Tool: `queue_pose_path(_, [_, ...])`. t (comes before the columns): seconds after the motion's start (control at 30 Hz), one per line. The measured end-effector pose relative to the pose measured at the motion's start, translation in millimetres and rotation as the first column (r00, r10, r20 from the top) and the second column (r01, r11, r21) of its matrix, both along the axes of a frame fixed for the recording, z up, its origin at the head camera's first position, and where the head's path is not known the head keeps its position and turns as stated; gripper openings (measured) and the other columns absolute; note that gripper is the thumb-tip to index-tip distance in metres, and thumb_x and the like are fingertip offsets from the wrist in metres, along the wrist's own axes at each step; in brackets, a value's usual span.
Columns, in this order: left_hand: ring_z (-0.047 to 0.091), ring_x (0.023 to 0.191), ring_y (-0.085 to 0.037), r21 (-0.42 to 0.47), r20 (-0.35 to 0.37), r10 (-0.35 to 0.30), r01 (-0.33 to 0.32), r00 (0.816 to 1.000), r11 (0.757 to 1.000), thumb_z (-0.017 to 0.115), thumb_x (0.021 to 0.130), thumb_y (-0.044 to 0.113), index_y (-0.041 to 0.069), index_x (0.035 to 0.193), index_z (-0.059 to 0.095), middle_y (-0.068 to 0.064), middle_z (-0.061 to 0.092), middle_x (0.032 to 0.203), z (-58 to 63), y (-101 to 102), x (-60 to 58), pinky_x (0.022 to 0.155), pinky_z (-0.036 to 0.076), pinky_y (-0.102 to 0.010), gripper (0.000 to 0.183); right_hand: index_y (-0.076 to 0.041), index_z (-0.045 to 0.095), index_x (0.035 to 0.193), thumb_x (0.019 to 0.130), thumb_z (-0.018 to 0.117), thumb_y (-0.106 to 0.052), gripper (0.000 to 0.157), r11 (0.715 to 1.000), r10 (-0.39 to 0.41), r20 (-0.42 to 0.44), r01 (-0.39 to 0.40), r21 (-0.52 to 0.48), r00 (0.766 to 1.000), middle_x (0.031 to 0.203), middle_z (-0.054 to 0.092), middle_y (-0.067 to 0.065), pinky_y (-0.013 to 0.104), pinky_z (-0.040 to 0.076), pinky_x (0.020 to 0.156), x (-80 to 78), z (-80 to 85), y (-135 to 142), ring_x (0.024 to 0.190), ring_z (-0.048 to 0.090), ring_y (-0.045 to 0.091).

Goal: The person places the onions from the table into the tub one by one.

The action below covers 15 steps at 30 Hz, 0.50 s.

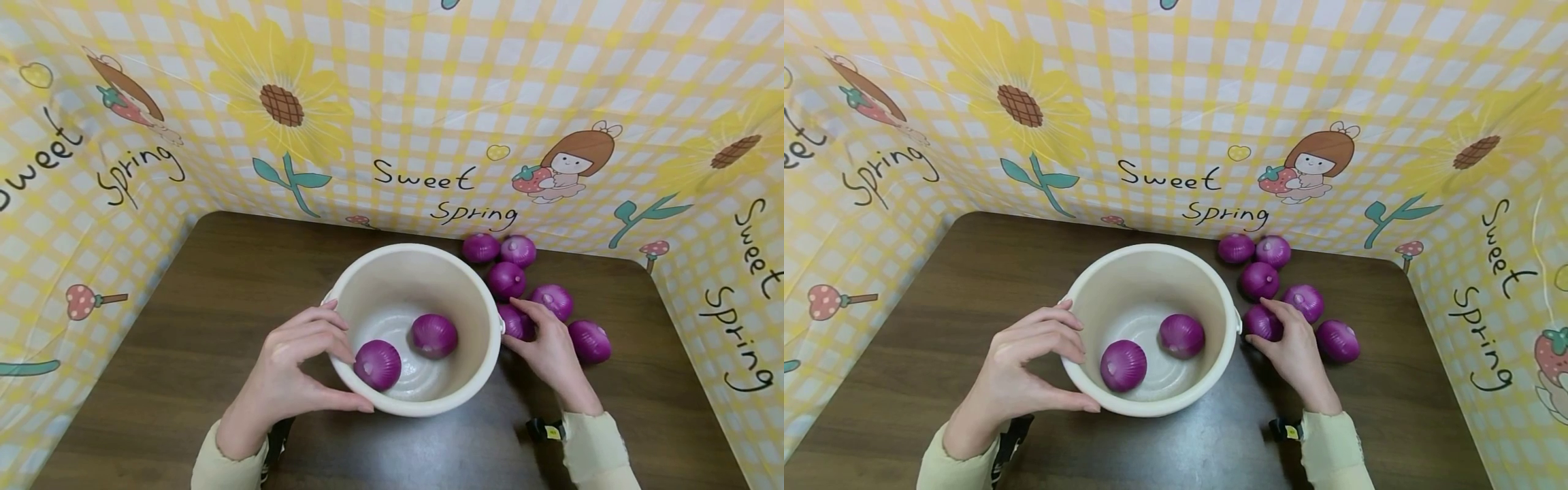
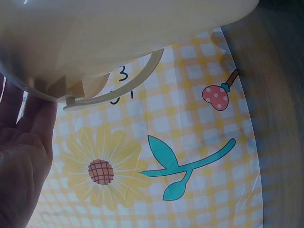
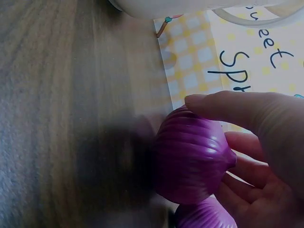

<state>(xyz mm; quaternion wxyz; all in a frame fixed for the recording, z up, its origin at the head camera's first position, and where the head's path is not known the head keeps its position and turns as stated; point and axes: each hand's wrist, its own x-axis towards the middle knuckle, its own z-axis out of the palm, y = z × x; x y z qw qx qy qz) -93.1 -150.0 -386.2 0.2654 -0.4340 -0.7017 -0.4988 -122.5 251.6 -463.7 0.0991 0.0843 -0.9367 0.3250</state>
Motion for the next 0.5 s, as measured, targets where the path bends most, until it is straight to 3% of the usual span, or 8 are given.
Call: queue_pose_path(0.5, [0.063, 0.089, -0.023, 0.007, -0.005, -0.005, 0.005, 1.000, 1.000, 0.100, 0.057, 0.042, 0.012, 0.080, 0.069, 0.005, 0.067, 0.078, 2.0, 0.6, 0.3, 0.112, 0.044, -0.048, 0.049, 0.000, 0.065, 0.131, 0.079, 0.090, -0.014, 0.060, 0.998, 0.043, 0.026, -0.044, 0.037, 0.999, 0.133, 0.062, 0.021, 0.060, 0.045, 0.106, -2.0, -0.7, 1.6, 0.126, 0.055, 0.039])
